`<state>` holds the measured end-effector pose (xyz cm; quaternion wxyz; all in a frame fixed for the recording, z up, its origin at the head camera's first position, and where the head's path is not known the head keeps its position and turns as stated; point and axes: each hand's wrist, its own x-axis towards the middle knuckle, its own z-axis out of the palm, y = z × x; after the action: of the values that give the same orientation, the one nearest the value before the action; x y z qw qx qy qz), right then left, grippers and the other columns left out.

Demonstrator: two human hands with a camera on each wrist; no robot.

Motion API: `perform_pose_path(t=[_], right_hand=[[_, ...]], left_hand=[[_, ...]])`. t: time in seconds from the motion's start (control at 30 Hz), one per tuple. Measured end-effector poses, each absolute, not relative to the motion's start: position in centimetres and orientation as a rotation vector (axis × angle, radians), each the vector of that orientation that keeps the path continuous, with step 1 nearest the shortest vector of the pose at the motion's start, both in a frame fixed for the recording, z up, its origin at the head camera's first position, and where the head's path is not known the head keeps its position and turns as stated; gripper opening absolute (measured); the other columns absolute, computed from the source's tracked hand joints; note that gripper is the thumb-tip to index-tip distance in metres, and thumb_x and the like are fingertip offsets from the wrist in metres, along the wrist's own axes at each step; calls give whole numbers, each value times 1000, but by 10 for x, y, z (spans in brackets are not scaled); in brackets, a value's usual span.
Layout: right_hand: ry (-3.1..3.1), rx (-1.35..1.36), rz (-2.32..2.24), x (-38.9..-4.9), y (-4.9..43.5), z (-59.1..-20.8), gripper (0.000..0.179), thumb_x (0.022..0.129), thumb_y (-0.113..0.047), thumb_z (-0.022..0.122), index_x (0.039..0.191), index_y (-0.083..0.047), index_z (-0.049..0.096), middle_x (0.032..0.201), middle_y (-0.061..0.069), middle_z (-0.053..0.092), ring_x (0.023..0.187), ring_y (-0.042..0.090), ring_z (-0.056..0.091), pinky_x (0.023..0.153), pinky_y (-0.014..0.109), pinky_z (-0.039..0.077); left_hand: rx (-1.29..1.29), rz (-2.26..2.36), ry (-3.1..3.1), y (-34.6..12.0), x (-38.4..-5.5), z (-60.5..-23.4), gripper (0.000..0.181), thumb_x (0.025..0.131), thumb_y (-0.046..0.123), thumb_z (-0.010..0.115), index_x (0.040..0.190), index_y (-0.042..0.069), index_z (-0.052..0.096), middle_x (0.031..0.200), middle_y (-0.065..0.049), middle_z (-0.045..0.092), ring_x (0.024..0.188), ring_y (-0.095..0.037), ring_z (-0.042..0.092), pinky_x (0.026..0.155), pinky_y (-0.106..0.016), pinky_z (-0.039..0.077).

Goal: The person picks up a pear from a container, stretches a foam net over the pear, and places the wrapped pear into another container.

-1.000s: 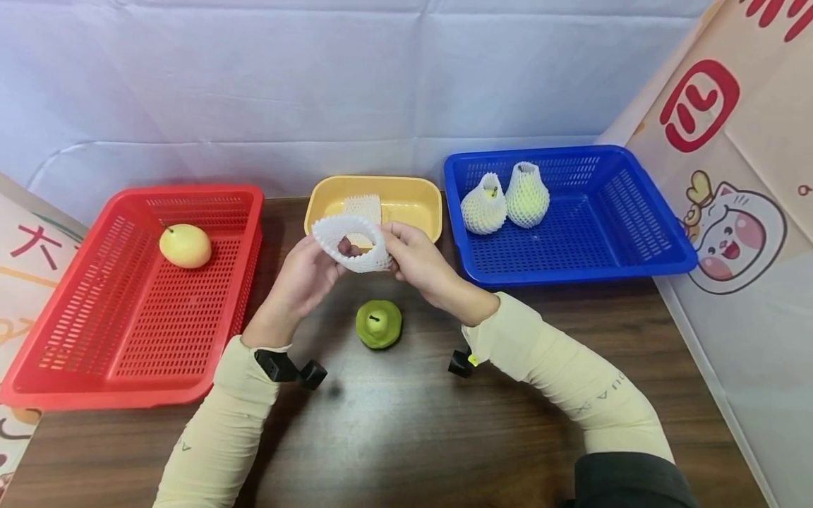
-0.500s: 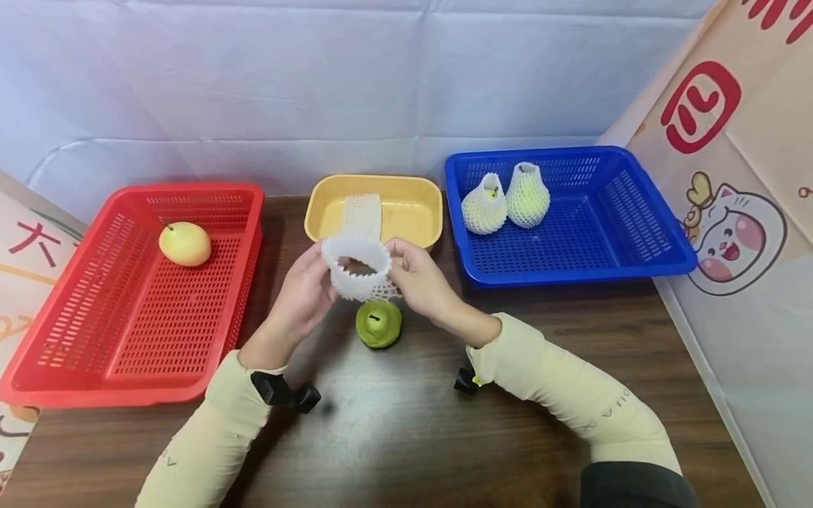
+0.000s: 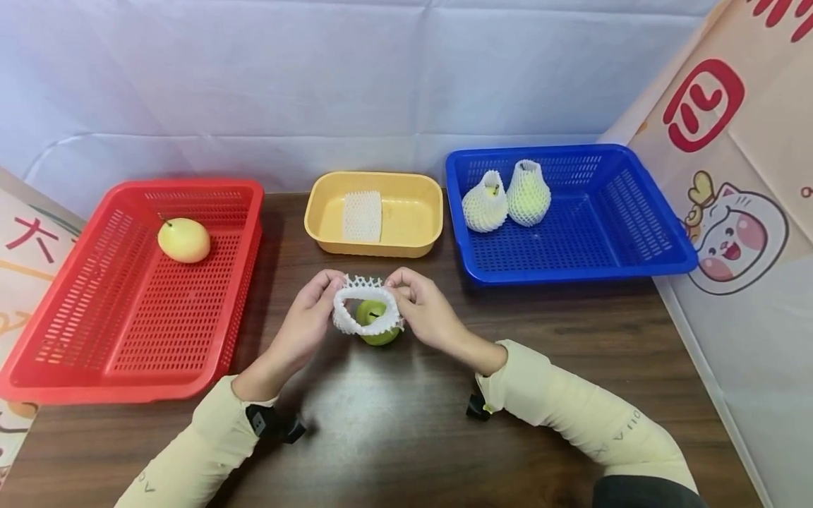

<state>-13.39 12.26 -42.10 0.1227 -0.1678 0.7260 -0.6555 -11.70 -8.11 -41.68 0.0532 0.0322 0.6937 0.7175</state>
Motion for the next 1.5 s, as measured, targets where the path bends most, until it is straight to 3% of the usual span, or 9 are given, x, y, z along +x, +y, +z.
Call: perform_pose_path(t=[0.23, 0.53, 0.77, 1.07, 1.33, 1.5], right_hand=[[2137, -472, -1875, -132, 128, -435, 4, 97, 11, 55, 100, 10, 52, 70, 3, 62, 62, 4, 56, 57, 19, 48], [2363, -473, -1623, -136, 131, -450, 10, 95, 11, 56, 98, 2, 60, 68, -1, 61, 60, 7, 53, 59, 20, 43], [2487, -514, -1436, -138, 134, -455, 8, 101, -1, 58, 95, -5, 60, 65, -4, 61, 60, 17, 59, 59, 23, 43], [2638, -538, -1280, -140, 138, -460, 10, 98, 1, 59, 95, -9, 61, 66, -7, 54, 59, 9, 48, 58, 26, 39], [2674, -523, -1240, -142, 139, -464, 9, 97, 1, 57, 98, -7, 62, 66, -6, 61, 58, 8, 53, 58, 26, 43], [2707, -535, -1218, -141, 140, -465, 8, 98, 1, 57, 101, -6, 61, 68, -6, 62, 61, 8, 56, 60, 28, 46]], left_hand=[[105, 2033, 2240, -80, -116, -433, 19, 108, 8, 45, 109, -6, 57, 99, -10, 60, 90, -13, 54, 82, -26, 45], [160, 1753, 2483, -82, -120, -452, 13, 107, 7, 49, 107, -2, 59, 86, -7, 58, 80, -16, 53, 77, -31, 45], [211, 1484, 2641, -82, -122, -459, 9, 105, 2, 49, 108, 0, 57, 90, -9, 58, 84, -22, 57, 80, -39, 49], [198, 1329, 2748, -78, -124, -464, 11, 105, 1, 49, 112, -1, 57, 93, -11, 60, 85, -24, 59, 78, -42, 52], [176, 1270, 2814, -79, -127, -471, 11, 104, 2, 51, 113, 0, 57, 95, -14, 65, 86, -27, 63, 79, -45, 54], [230, 1232, 2849, -77, -128, -471, 14, 104, 2, 51, 114, -1, 59, 105, -18, 69, 99, -32, 66, 88, -48, 54]])
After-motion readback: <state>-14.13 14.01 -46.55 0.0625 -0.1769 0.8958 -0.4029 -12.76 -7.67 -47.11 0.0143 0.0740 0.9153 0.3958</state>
